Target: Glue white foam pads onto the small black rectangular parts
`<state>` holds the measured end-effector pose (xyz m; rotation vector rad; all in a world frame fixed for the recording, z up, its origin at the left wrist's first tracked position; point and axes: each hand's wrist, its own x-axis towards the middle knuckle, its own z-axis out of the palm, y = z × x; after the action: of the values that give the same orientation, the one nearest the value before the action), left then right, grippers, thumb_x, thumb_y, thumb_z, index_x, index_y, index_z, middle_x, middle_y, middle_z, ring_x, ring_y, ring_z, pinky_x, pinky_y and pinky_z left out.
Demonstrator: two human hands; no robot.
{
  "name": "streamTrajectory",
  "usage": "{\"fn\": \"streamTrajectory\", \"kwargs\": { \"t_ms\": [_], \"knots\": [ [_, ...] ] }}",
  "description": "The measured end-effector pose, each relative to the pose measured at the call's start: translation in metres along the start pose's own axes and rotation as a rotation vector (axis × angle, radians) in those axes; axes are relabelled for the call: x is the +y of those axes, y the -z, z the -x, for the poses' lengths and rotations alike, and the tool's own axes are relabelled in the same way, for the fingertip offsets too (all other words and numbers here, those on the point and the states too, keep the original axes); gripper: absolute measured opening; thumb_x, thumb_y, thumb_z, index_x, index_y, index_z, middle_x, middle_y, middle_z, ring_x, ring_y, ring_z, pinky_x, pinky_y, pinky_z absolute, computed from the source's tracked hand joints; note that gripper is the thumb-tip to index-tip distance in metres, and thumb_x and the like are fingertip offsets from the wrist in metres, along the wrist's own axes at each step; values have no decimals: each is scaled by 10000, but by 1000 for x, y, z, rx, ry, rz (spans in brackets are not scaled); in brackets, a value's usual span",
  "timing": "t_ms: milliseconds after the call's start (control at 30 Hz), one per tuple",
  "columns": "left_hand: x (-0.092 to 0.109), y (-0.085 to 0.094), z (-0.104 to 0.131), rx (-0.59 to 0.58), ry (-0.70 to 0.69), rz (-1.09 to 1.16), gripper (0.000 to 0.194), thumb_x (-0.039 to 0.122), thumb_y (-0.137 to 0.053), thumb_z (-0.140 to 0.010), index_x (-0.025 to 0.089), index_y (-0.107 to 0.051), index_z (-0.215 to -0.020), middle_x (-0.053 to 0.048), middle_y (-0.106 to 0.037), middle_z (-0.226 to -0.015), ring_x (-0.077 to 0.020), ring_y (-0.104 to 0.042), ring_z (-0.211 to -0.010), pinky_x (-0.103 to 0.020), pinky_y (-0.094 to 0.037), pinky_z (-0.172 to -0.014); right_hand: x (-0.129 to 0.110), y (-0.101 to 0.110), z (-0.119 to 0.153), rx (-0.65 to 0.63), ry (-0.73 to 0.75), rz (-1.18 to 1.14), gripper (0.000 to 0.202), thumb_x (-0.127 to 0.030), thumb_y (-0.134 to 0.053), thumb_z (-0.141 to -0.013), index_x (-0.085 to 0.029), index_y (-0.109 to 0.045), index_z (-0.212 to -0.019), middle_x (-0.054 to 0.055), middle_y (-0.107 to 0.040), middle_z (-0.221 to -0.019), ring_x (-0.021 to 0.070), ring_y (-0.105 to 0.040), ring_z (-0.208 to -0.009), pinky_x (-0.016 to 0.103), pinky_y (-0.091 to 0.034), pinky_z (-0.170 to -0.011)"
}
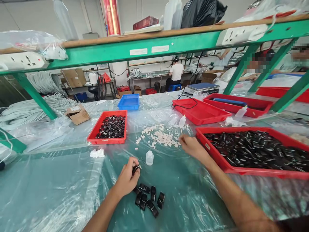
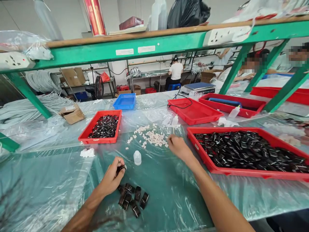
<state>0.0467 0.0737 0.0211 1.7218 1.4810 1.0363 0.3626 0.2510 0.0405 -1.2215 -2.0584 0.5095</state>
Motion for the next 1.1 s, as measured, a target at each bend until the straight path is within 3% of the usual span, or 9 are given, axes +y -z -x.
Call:
{"fn": "streamTrajectory", "kwargs": {
  "t_ms": [67,167,267,333,533,767,1100],
  "knots": [
    [2,-2,2,-30,-10,-2,119,234,-553,-997,283,-454,-1043,67,-487,-828,-149,-448,-664,-282,-404,-652,-32,-11,22,-173,2,-146,256,-436,-557,-1087,-263,-631,-912,-4,-646,-681,202,-663,-589,329,-526,-572],
    [8,-4,5,-107,-29,-23,112,243,-521,-1022,282,-417,-1019,72,-431,-836,-139,-405,-654,-267,-371,-637,-74,-35,55,-478,-7,-397,241,-476,-572,-1056,-275,-584,-925,-38,-643,-703,154,-592,-486,295,-493,-490],
    [13,-3,7,-166,-26,-43,69,272,-472,-1063,281,-411,-1031,67,-407,-842,-148,-395,-676,-276,-353,-642,-94,-58,71,-704,-106,-630,355,-584,-620,-1012,-257,-556,-891,-58,-596,-651,128,-553,-441,264,-489,-412],
    [13,-2,7,-188,-18,-49,51,295,-441,-1086,280,-409,-1050,60,-416,-861,-153,-403,-692,-285,-358,-655,-96,-69,73,-774,-182,-766,447,-673,-648,-969,-249,-536,-883,-69,-560,-642,119,-553,-450,247,-494,-383],
    [15,-1,8,-239,-4,-71,66,282,-423,-1084,281,-389,-1027,56,-415,-861,-165,-409,-719,-295,-376,-679,-93,-77,72,-802,-289,-997,574,-785,-696,-901,-233,-537,-902,-69,-554,-708,81,-556,-492,187,-491,-369],
    [23,0,11,-276,-7,-111,72,287,-444,-1064,276,-399,-1008,28,-477,-920,-194,-460,-814,-335,-413,-770,-94,-77,75,-838,-314,-1119,493,-665,-798,-904,-212,-605,-932,-65,-570,-709,88,-584,-506,179,-520,-352],
    [22,-2,10,-292,-19,-2,146,370,-415,-1095,274,-373,-993,41,-381,-914,-187,-385,-824,-333,-372,-774,-96,-75,75,-871,-337,-1166,477,-613,-862,-861,-209,-610,-894,-59,-609,-707,94,-603,-509,170,-519,-342]
  ]
}}
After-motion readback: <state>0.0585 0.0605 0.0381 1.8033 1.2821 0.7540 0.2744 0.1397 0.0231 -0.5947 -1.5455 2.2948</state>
